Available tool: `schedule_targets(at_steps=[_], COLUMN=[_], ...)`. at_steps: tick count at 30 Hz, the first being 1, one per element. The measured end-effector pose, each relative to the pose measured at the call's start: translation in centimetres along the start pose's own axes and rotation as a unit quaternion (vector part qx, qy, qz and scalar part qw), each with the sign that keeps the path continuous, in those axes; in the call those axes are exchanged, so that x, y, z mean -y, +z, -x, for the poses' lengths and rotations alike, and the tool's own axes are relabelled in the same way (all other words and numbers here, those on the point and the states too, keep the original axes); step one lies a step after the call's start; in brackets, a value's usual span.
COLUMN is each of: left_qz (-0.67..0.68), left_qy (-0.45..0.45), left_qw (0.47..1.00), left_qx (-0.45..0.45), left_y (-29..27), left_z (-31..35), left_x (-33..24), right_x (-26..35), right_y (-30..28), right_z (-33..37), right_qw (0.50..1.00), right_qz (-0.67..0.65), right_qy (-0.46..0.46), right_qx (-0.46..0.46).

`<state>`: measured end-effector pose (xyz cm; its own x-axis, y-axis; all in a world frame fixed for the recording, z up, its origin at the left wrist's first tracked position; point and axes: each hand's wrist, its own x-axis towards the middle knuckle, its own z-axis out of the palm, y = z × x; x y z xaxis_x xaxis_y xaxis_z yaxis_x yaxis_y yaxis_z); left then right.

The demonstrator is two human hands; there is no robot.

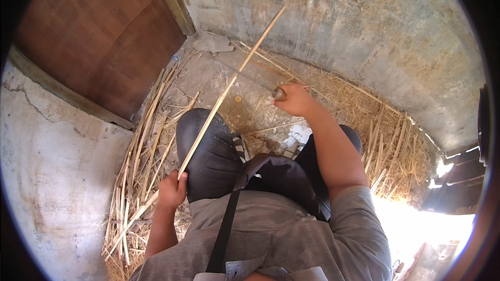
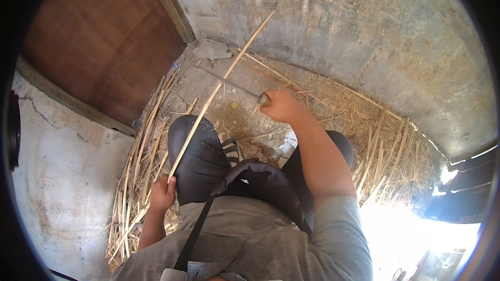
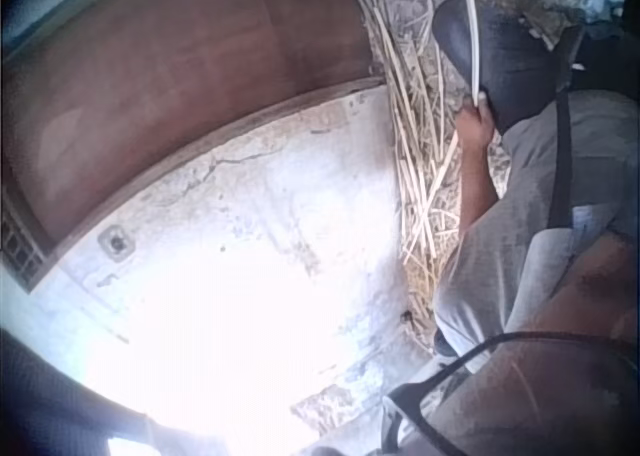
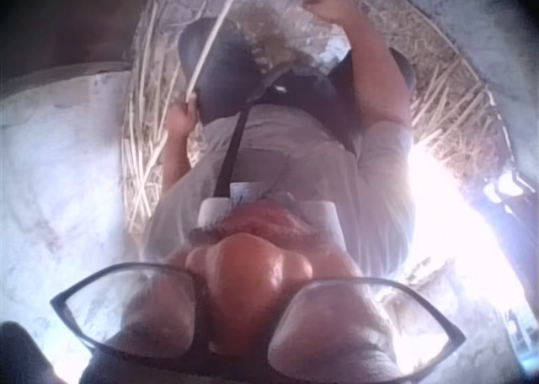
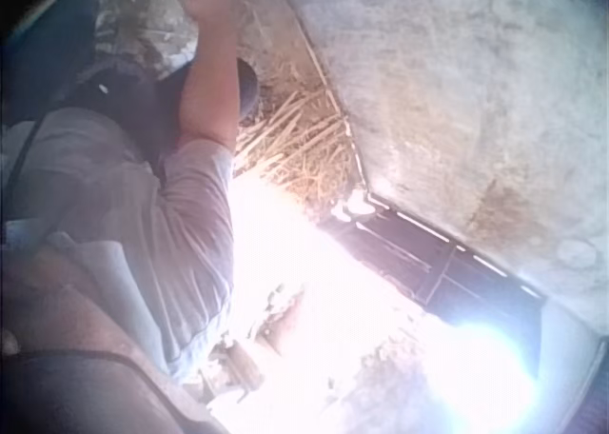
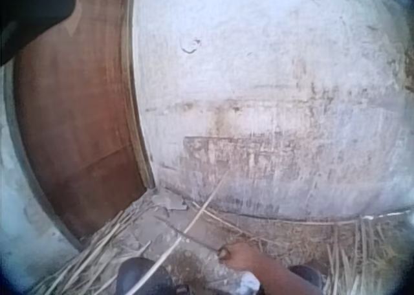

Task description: The person sits on the floor and uses a knife to sharpen a long, thin bamboo stick. They hold the stick against their leg and repeatedly scrape the blade along its length to create a point.

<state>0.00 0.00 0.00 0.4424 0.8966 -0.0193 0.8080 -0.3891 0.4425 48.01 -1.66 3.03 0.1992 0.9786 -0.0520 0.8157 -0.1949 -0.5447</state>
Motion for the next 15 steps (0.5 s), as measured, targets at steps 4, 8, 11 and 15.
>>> schedule_targets(at_steps=[4, 8, 11, 15], left_qz=[0.003, -0.004, -0.013, -0.007], left_qy=[0.000, 0.017, 0.016, 0.012], left_qw=[1.000, 1.000, 1.000, 1.000], left_qx=[-0.003, -0.013, -0.015, -0.005], left_y=[-0.4, -0.4, -0.2, -0.1], left_z=[-0.1, 0.1, 0.0, -0.2], left_x=[-0.2, 0.0, 0.0, -0.1], right_x=[0.6, 1.0, 0.5, -1.1], right_y=[1.3, 2.6, 1.9, 1.4], right_z=[-0.4, -0.4, -0.4, -0.3], right_qw=[0.997, 0.994, 0.995, 0.998], right_qz=[0.005, -0.009, 0.030, 0.010], right_qy=[-0.069, -0.096, -0.090, -0.060], right_qx=[0.038, 0.049, 0.023, -0.030])
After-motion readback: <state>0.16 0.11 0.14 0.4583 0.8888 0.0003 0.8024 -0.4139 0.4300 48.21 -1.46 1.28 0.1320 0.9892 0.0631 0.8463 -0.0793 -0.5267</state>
